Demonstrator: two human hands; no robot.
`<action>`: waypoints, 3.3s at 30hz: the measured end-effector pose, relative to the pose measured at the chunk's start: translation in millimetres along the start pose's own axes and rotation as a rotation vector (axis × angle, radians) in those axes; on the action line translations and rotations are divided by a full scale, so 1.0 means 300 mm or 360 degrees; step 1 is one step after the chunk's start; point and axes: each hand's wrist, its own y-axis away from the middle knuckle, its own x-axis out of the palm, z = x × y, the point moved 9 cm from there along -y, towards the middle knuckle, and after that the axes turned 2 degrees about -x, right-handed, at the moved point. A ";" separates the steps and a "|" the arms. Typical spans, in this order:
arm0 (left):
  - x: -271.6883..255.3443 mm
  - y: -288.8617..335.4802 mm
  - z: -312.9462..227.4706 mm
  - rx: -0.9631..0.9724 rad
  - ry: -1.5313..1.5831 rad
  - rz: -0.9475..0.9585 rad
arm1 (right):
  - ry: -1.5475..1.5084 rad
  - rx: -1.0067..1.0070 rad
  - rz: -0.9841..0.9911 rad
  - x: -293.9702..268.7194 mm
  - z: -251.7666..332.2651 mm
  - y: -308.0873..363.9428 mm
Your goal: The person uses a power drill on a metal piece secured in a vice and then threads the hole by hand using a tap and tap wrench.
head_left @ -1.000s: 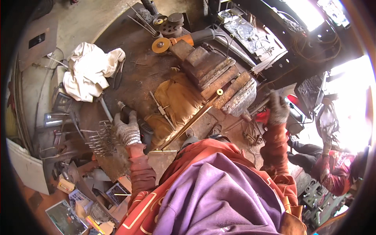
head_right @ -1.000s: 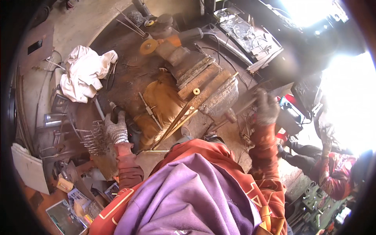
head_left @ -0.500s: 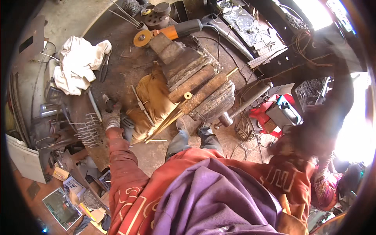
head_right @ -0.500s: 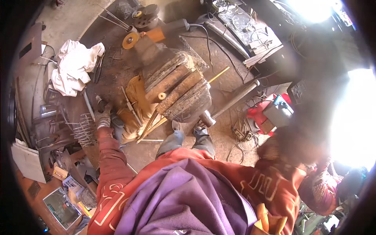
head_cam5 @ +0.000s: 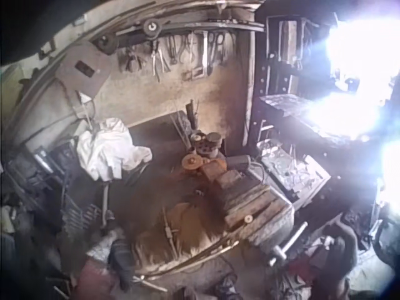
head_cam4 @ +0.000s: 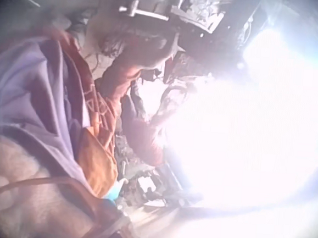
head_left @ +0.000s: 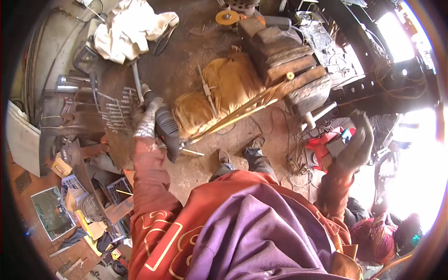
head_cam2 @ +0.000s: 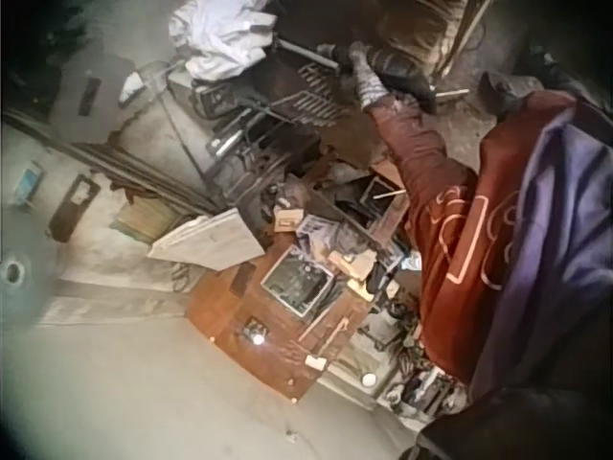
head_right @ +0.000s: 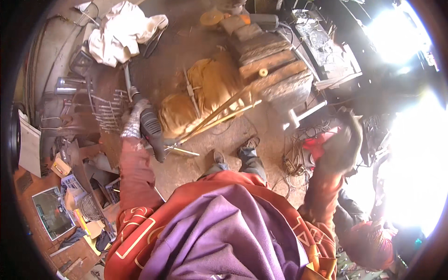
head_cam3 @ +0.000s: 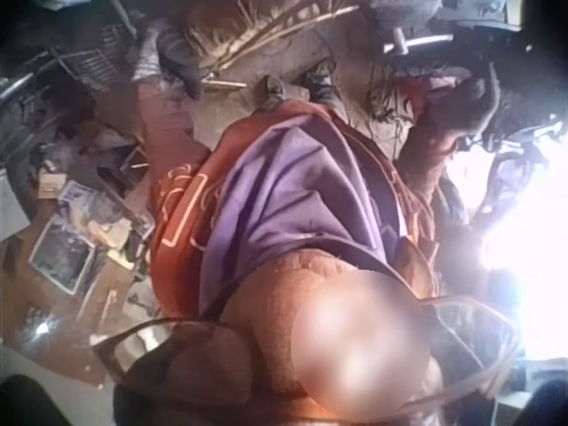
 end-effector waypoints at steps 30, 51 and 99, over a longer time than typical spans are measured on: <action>0.519 1.006 -1.074 0.2079 0.0360 0.1912 | 0.0609 -0.0350 0.0736 -0.007 0.751 -0.348; 0.789 0.970 -1.145 0.1798 0.0910 0.2314 | 0.1474 -0.0031 0.0867 0.099 0.739 -0.618; 0.272 0.618 -1.073 0.2263 -0.1091 0.1944 | -0.0605 0.0954 0.0916 0.542 0.391 -0.136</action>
